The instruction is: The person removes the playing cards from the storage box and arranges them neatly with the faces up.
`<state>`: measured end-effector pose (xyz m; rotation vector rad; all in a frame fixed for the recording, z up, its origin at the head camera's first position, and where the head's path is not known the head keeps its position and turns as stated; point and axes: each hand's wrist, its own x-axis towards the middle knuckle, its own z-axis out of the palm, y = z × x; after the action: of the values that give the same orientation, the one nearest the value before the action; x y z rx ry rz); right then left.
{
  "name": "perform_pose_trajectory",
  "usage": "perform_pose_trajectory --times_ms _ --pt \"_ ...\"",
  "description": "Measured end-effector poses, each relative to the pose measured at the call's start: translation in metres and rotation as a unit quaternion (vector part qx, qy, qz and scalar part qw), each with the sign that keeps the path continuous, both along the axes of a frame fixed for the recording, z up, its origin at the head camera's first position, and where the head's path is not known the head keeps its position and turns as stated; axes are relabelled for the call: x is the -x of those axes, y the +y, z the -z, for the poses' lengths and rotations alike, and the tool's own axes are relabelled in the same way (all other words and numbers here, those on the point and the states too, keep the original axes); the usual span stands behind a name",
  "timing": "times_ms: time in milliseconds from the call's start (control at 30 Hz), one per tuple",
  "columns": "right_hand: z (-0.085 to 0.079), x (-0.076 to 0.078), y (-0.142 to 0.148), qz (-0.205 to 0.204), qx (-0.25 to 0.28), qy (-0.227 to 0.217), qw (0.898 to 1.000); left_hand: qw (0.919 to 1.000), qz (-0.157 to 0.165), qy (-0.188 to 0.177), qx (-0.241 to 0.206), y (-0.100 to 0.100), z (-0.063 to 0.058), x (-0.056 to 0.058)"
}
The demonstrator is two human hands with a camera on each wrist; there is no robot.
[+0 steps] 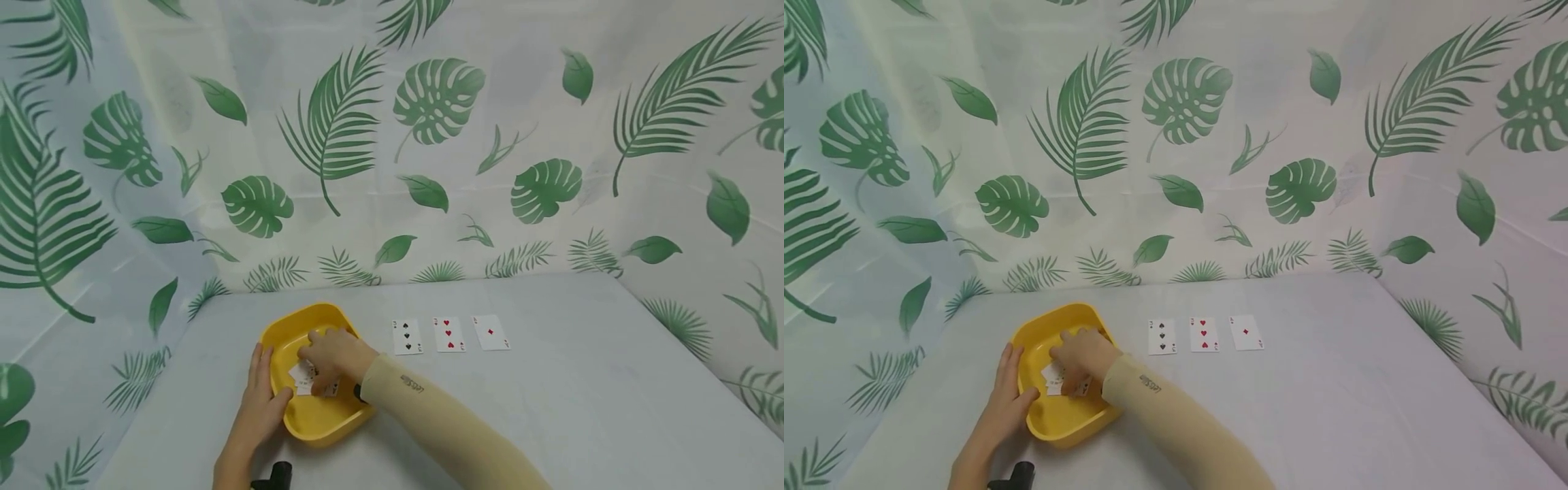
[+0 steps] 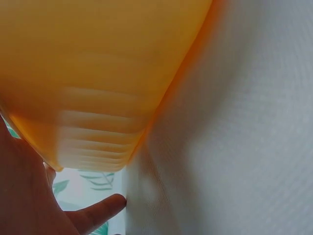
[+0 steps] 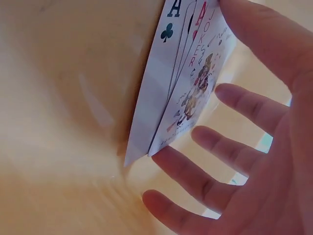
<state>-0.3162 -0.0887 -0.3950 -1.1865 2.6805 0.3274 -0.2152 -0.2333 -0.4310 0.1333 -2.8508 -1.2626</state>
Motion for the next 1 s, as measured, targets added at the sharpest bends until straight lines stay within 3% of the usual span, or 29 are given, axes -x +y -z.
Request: perform_pose_trajectory --times_ms 433,1000 --pt "-0.0038 0.0019 -0.0012 -0.017 0.013 -0.020 1.000 1.0000 -0.004 -0.003 0.003 0.0006 -0.0010 -0.0005" --pt "-0.0027 0.0049 -0.0003 -0.049 0.000 0.000 0.999 1.0000 0.000 0.003 0.003 -0.0014 0.0007 0.0007"
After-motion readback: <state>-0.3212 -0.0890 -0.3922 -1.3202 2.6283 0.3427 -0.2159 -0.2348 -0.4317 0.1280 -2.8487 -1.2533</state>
